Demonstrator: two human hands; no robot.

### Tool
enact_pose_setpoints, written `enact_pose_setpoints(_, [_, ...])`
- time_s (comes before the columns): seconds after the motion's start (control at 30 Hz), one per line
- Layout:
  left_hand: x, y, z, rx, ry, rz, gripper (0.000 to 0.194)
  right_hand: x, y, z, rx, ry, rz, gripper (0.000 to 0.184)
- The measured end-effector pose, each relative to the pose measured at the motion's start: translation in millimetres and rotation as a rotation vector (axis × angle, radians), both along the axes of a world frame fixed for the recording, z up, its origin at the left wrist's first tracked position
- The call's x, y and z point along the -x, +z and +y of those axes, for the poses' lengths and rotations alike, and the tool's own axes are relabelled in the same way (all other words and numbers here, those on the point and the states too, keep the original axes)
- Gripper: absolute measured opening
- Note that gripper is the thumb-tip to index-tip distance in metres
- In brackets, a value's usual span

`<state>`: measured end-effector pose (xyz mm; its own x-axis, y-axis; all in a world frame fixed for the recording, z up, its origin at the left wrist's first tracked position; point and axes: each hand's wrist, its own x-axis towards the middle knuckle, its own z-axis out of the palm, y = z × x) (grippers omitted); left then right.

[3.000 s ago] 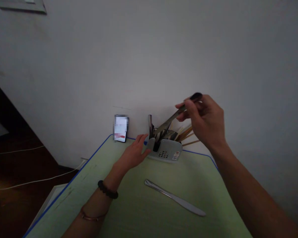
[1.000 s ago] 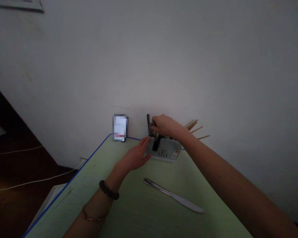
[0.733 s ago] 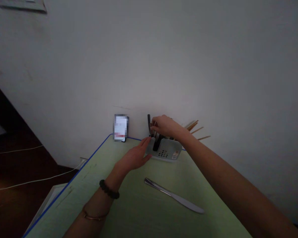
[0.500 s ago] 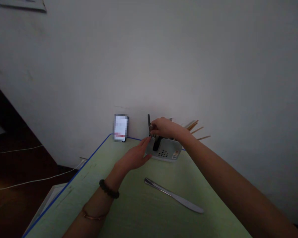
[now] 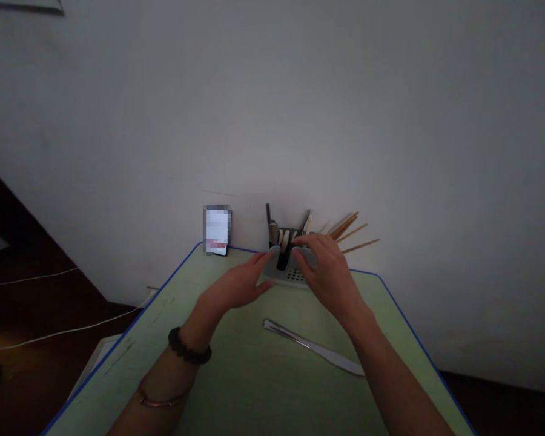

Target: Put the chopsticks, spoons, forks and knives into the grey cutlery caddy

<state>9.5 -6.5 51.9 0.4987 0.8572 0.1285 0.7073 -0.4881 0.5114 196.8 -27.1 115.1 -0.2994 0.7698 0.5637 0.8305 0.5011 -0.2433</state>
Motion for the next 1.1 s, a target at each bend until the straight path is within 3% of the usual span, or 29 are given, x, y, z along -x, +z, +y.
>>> enact_pose_setpoints(0.1, [-1,-2.7,-2,0.104,-0.027,0.114,0.058,-23,-28.3,-12,0.260,-0.022,0.002,0.020])
enact_pose_setpoints(0.23, [-10,-13.2,-3,0.260,-0.061,0.299,0.056,-49,-64.3,-10,0.746,-0.040,-0.329,0.026])
enact_pose_setpoints(0.3, [-16,-19.4,-2,0.307,-0.076,0.358,0.055,-53,-76.7,-7,0.872,-0.026,-0.401,0.028])
enact_pose_setpoints(0.5, [-29,-30.4,2,0.311,-0.117,0.487,0.039,-30,-86.6,-14,0.944,0.054,-0.451,0.042])
enact_pose_setpoints(0.67, [-25,-31.0,7,0.332,-0.123,0.482,0.047,-12,-84.5,-22,0.938,0.070,-0.487,0.026])
enact_pose_setpoints(0.77, [-19,-27.5,7,0.359,-0.090,0.439,0.051,-12,-85.3,-20,0.916,0.038,-0.497,0.023])
enact_pose_setpoints(0.97, [-11,-19.0,5,0.332,-0.044,0.367,0.045,-18,-86.5,-12,0.880,-0.110,-0.519,0.037])
enact_pose_setpoints(1.1, [-8,-17.7,5,0.326,-0.040,0.363,0.044,-29,-86.9,-11,0.908,-0.057,-0.517,0.031])
